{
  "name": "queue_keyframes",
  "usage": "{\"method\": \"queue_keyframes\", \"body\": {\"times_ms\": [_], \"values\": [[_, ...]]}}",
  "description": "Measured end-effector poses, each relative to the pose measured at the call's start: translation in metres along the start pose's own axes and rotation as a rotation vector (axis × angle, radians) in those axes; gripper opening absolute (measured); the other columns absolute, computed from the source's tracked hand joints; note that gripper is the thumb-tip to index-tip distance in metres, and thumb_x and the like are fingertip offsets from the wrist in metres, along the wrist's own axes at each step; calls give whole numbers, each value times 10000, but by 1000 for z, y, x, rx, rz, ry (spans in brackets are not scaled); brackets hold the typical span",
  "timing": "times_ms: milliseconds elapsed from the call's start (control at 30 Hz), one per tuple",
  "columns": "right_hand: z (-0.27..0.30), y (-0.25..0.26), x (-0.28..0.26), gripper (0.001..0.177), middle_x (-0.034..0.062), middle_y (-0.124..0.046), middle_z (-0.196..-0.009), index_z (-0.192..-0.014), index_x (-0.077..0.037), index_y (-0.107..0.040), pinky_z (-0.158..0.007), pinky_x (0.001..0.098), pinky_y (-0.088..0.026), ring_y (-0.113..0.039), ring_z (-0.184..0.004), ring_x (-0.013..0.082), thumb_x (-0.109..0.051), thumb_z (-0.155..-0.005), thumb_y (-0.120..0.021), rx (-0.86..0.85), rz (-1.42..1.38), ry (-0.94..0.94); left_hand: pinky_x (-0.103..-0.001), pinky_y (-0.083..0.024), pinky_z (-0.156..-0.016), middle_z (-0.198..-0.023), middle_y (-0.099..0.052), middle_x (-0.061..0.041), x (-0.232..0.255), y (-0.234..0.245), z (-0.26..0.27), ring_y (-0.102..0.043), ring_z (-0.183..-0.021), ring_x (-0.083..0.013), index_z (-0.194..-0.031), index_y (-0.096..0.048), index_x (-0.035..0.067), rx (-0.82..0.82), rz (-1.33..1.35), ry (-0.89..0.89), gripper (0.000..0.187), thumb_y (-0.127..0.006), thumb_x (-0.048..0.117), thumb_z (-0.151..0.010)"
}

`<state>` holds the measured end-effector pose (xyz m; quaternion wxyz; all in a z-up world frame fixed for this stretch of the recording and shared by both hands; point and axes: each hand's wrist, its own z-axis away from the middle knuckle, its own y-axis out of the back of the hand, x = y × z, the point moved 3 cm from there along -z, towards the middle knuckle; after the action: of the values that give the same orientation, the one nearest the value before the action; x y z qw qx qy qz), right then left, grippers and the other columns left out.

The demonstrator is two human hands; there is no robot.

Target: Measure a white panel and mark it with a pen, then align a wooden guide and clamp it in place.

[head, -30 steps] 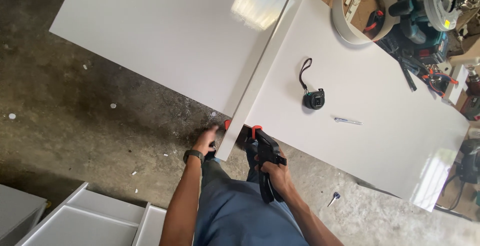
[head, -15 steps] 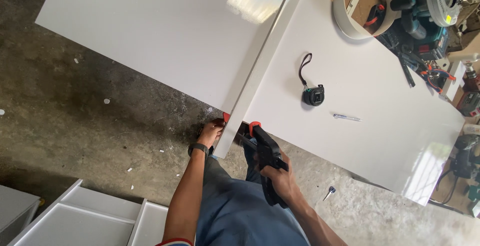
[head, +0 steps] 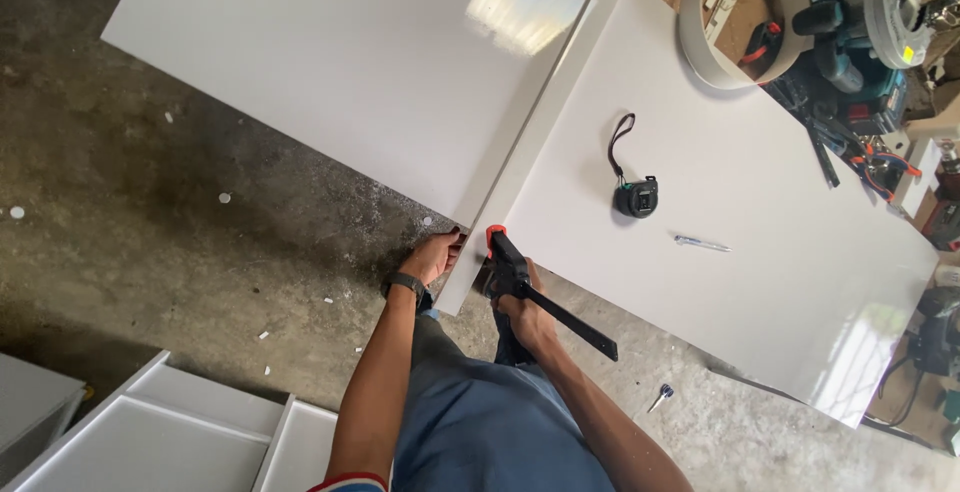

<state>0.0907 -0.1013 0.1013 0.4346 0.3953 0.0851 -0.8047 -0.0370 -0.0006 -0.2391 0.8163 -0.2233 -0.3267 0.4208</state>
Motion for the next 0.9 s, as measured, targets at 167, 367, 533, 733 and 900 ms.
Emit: {"method": "queue_keyframes", "body": {"times_ms": [167, 367, 533, 733, 900], "values": [[-18, -12, 24, 601, 110, -632, -802, -1218, 27, -482, -632, 345, -537, -624, -690, 207, -76, -628, -533, -39, -162, 111, -335, -411, -685, -705, -518, 39, 40, -31, 28, -422, -637, -118, -880, -588, 108, 66, -115, 49, 348, -494, 383, -1071], [-24, -19, 31, 566, 112, -619, -876, -1190, 7, -482, -634, 357, -546, -627, -707, 207, -80, -631, -519, 19, -152, 65, -441, -500, -911, -955, -628, -101, 54, -39, 30, -592, -892, -234, -1167, -662, 12, 132, -230, 51, 457, -470, 408, -1044], [-21, -21, 30, 563, 95, -617, -874, -1170, -7, -487, -643, 352, -562, -637, -711, 201, -95, -615, -528, 40, -176, 39, -552, -419, -1124, -1417, -539, -212, 66, -48, 44, -530, -1306, -368, -1420, -488, 15, 113, -271, 51, 604, -470, 452, -1004], [-22, -24, 30, 523, 98, -594, -857, -1135, -16, -520, -630, 339, -526, -586, -708, 188, -110, -622, -555, 88, -119, 79, -416, -462, -1016, -1264, -707, -148, 110, -115, 106, -655, -1175, -263, -1275, -654, 57, 271, -346, -180, 565, -492, 494, -955], [-22, -21, 31, 499, 83, -581, -763, -1150, -11, -514, -574, 349, -498, -549, -643, 190, -139, -671, -567, 84, -31, -57, -277, -436, -532, -629, -675, -3, 123, -148, 116, -574, -559, -86, -811, -734, 57, 566, -642, -396, 187, -749, 221, -898]]}}
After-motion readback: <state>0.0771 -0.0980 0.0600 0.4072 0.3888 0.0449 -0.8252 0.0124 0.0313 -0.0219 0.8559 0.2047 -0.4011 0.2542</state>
